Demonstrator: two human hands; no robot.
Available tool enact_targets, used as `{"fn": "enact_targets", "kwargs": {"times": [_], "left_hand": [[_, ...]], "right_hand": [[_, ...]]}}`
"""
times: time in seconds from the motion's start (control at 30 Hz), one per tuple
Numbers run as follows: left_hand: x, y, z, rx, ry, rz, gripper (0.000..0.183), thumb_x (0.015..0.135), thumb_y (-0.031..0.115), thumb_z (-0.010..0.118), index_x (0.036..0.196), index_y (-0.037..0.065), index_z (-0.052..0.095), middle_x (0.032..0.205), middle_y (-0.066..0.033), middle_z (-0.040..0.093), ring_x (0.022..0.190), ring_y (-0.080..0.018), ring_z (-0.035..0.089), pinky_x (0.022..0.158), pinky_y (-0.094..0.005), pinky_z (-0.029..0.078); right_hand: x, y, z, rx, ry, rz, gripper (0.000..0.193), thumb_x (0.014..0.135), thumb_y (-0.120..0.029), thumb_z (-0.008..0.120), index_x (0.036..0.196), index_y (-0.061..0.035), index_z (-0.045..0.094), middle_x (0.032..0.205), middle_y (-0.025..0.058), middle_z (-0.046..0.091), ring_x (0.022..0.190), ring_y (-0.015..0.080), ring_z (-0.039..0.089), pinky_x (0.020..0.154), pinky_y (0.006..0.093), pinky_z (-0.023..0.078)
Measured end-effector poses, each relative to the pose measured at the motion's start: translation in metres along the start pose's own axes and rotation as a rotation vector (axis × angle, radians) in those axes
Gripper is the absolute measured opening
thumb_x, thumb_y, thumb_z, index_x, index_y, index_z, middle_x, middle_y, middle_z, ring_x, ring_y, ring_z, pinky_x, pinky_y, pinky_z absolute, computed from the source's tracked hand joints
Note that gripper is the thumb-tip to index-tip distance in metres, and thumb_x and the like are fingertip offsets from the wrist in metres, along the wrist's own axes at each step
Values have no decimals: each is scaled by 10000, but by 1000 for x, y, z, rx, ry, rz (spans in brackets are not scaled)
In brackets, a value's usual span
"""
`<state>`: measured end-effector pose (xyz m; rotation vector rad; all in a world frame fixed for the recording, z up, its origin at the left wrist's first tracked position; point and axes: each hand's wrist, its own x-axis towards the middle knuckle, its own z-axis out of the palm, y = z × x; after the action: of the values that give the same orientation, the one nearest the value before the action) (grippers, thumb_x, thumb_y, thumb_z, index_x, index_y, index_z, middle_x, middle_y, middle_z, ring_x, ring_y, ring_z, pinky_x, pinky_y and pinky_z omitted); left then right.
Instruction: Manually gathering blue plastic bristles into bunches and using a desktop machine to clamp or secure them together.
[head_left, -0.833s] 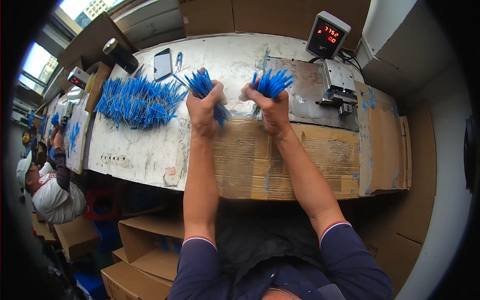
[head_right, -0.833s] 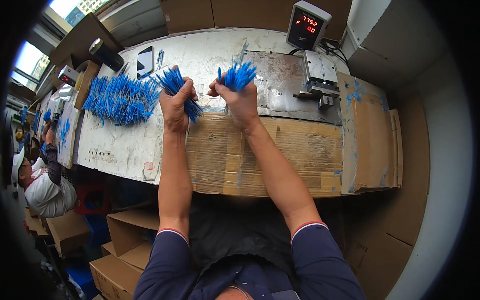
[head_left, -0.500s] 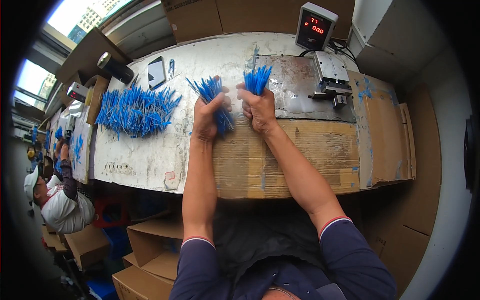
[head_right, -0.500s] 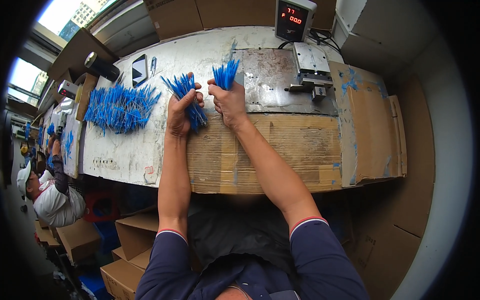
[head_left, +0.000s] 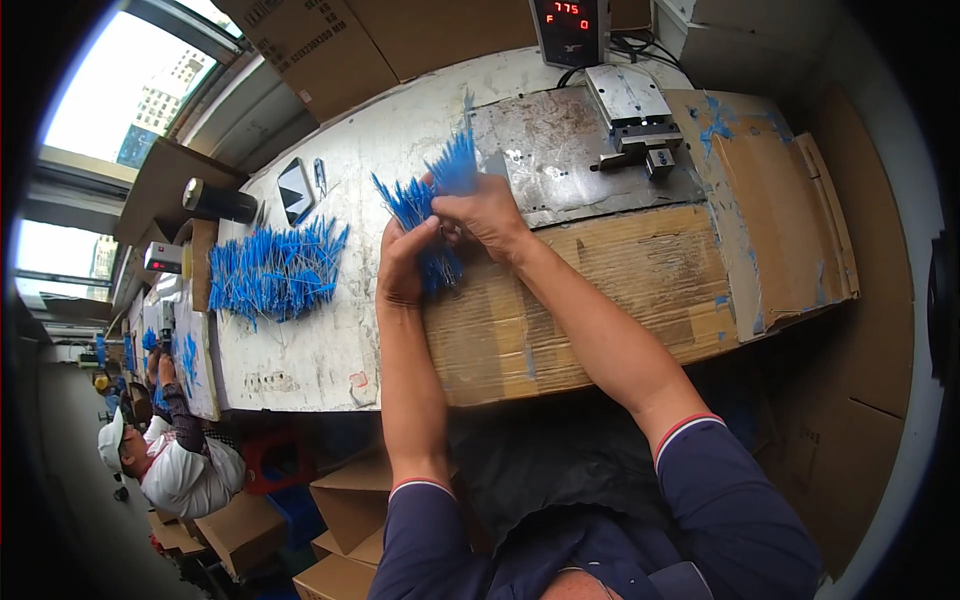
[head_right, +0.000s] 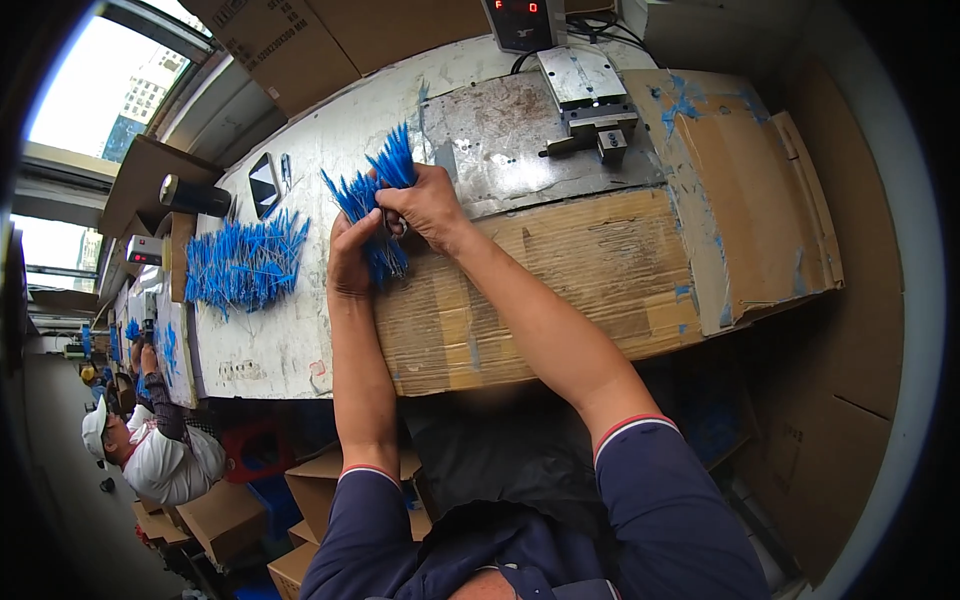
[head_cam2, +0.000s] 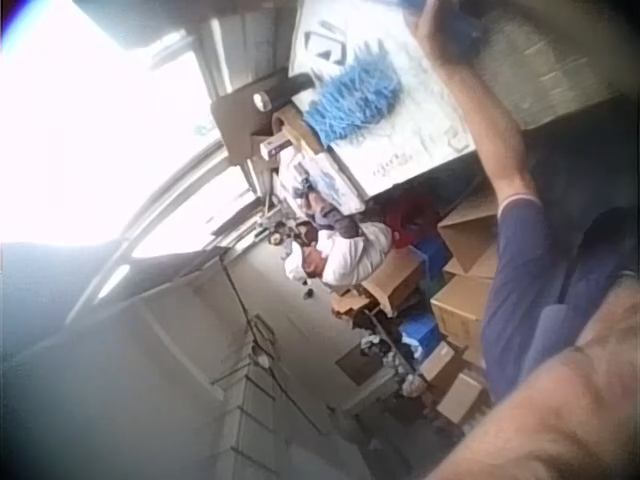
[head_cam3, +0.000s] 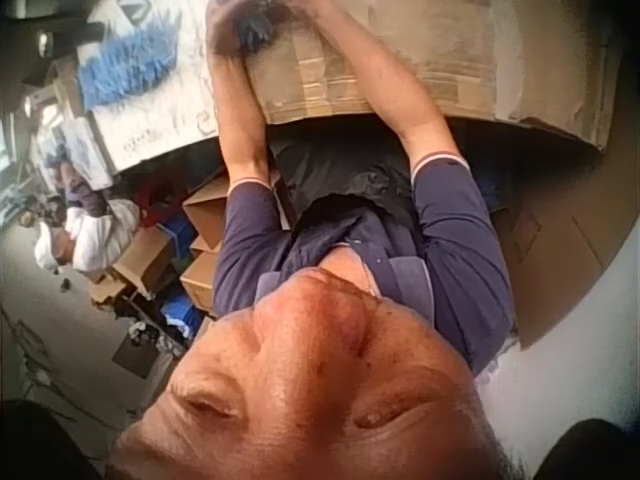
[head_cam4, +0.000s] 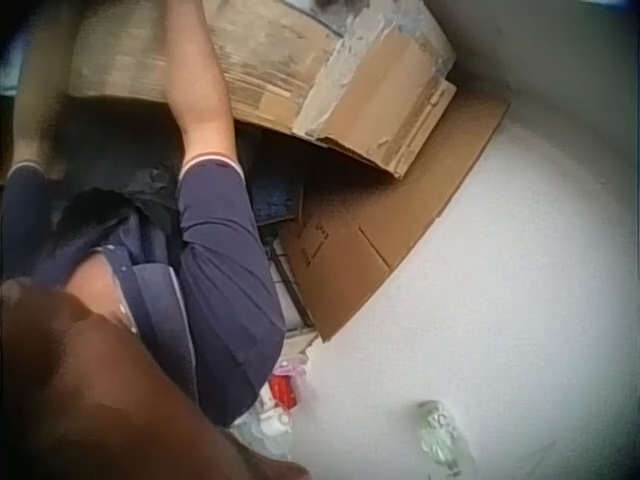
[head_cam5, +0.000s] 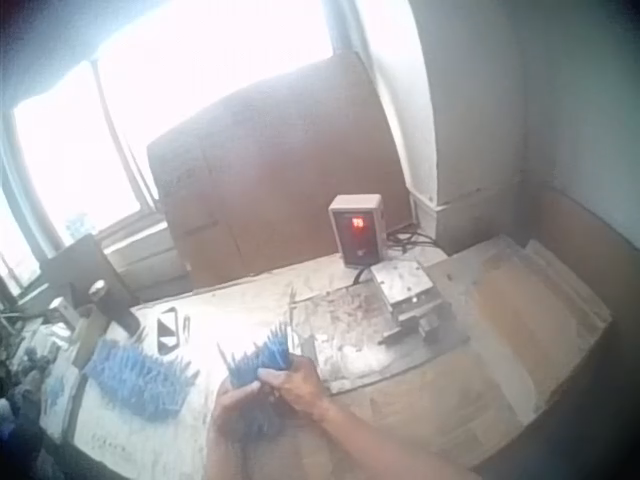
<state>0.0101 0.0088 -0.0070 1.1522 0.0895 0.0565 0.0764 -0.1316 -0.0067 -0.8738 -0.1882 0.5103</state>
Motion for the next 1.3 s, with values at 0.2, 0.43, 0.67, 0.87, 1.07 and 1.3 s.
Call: {"fn": "enact_targets", "kwargs": {"times": [0.2, 0.43, 0.67, 0.87, 1.07, 1.3], "left_hand": [[3, 3, -6, -80, 37, 22, 699, 861, 63, 670, 1490, -54, 389, 1036, -185, 697, 919, -231, 707, 844, -343, 590], [6, -3, -7, -78, 120, 41, 607, 898, 60, 726, 1430, -31, 449, 1071, -125, 663, 919, -215, 704, 833, -357, 615], [7, -5, -9, -50, 208, 47, 538, 910, 49, 738, 1381, -23, 489, 979, -94, 672, 841, -211, 701, 758, -360, 615], [6, -6, -22, -110, 268, 114, 522, 916, 50, 733, 1370, -25, 487, 933, -93, 673, 803, -218, 700, 711, -353, 612], [8, -8, -10, -60, 204, 64, 413, 912, 59, 736, 1280, -13, 562, 954, -87, 691, 807, -190, 698, 733, -339, 608], [3, -4, -5, -22, 207, 73, 251, 924, 98, 737, 1134, 4, 637, 925, -77, 721, 791, -159, 701, 744, -294, 592]], "right_hand": [[-2, -2, 4, -42, 84, 15, 150, 851, -87, 702, 957, 15, 727, 736, 46, 681, 511, 59, 578, 409, 191, 411], [7, 7, -6, 26, 342, -262, 112, 898, -143, 660, 876, -33, 656, 736, 44, 660, 609, 103, 607, 486, 235, 450], [3, -5, 3, 67, 315, -331, 126, 949, -139, 646, 914, -19, 644, 740, 77, 660, 597, 189, 638, 599, 339, 569], [6, -20, -8, -127, 371, -468, 158, 974, -156, 639, 907, -12, 636, 719, 65, 652, 574, 133, 597, 526, 282, 513], [6, 6, -8, -788, 116, -303, 191, 912, -171, 711, 952, 11, 671, 805, 125, 731, 701, 182, 693, 657, 339, 536], [3, 0, -5, -890, -56, -207, 126, 879, -117, 743, 931, -12, 697, 770, 96, 726, 702, 166, 703, 655, 320, 544]]}}
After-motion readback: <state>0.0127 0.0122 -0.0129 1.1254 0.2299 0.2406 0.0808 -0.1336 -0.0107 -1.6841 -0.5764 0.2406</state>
